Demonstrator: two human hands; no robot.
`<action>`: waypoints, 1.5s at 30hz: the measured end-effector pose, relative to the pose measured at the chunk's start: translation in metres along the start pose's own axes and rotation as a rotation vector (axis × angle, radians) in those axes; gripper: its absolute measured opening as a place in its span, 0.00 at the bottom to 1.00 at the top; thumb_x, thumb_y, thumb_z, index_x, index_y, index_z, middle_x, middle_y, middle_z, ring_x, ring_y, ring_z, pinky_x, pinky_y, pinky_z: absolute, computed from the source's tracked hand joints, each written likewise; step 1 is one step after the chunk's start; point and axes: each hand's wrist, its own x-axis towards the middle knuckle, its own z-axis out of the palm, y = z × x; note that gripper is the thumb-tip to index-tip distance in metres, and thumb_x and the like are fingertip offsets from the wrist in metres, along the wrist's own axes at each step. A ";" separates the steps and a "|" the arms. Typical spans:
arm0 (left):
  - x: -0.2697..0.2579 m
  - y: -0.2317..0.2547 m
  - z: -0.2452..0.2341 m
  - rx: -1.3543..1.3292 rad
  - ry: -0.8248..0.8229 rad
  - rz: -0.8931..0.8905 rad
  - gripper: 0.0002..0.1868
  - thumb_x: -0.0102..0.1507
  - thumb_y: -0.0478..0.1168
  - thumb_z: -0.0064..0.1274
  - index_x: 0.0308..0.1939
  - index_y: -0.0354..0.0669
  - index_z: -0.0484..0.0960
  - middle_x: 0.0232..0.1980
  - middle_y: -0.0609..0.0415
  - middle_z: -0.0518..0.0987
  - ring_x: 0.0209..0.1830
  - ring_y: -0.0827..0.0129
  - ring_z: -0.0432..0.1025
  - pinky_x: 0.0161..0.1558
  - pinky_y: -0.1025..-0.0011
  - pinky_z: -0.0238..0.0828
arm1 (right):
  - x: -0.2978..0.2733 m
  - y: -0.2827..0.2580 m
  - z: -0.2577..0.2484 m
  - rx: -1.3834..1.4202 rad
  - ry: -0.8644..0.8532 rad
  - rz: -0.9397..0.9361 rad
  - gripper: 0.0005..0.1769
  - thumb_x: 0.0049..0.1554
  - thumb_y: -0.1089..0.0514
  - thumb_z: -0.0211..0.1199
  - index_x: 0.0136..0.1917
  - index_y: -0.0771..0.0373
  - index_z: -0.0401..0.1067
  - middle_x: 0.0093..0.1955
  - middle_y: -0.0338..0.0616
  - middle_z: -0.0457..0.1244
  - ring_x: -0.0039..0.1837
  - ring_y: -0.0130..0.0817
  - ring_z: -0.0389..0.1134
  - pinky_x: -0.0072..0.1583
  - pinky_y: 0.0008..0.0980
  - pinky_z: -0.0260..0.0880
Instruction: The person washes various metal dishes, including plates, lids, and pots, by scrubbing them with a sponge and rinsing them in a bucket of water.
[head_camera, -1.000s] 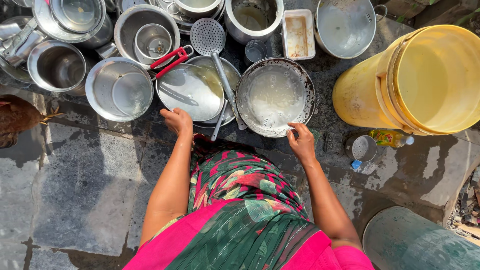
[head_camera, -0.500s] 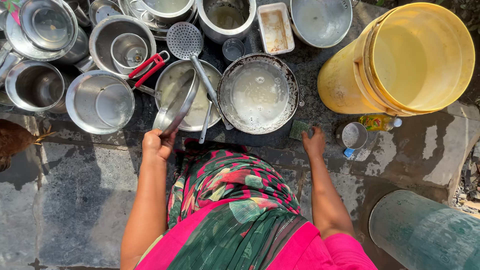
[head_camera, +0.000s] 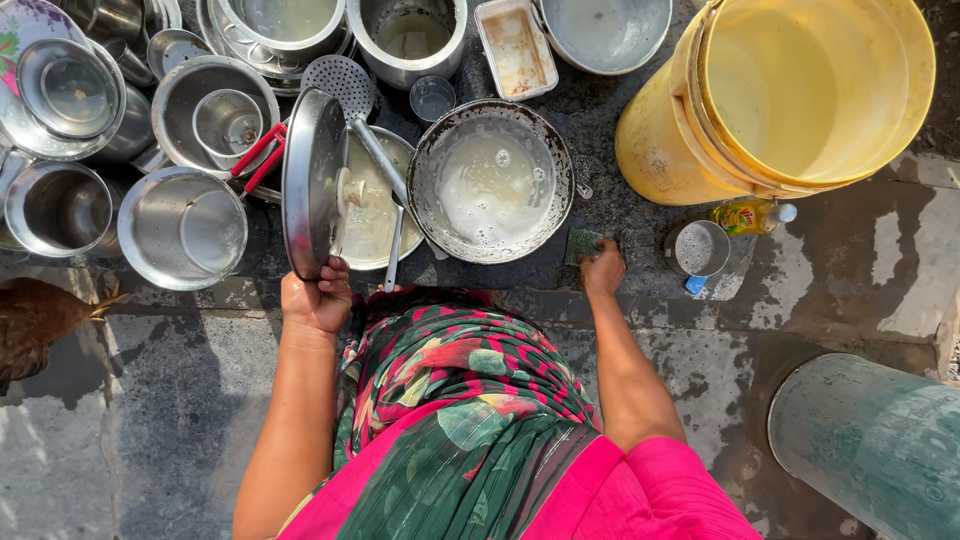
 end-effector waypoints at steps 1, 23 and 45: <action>0.000 -0.004 0.005 0.019 -0.019 -0.007 0.14 0.69 0.41 0.44 0.49 0.33 0.77 0.37 0.44 0.76 0.26 0.70 0.74 0.25 0.80 0.73 | -0.001 0.002 0.000 0.004 -0.001 0.000 0.32 0.53 0.55 0.73 0.69 0.54 0.69 0.58 0.48 0.70 0.63 0.47 0.72 0.66 0.46 0.69; 0.051 0.010 -0.001 0.117 -0.054 -0.029 0.23 0.70 0.49 0.41 0.60 0.33 0.73 0.25 0.61 0.71 0.15 0.79 0.59 0.17 0.79 0.55 | 0.038 -0.191 0.067 0.471 -0.151 -0.199 0.14 0.59 0.58 0.58 0.56 0.68 0.72 0.49 0.57 0.65 0.47 0.44 0.63 0.47 0.42 0.62; 0.077 0.015 -0.005 -0.024 -0.037 -0.030 0.25 0.71 0.49 0.43 0.62 0.31 0.71 0.36 0.52 0.77 0.23 0.76 0.71 0.24 0.81 0.66 | 0.008 -0.222 0.091 0.926 -0.794 0.189 0.12 0.66 0.58 0.53 0.53 0.70 0.71 0.42 0.50 0.64 0.42 0.40 0.65 0.45 0.42 0.68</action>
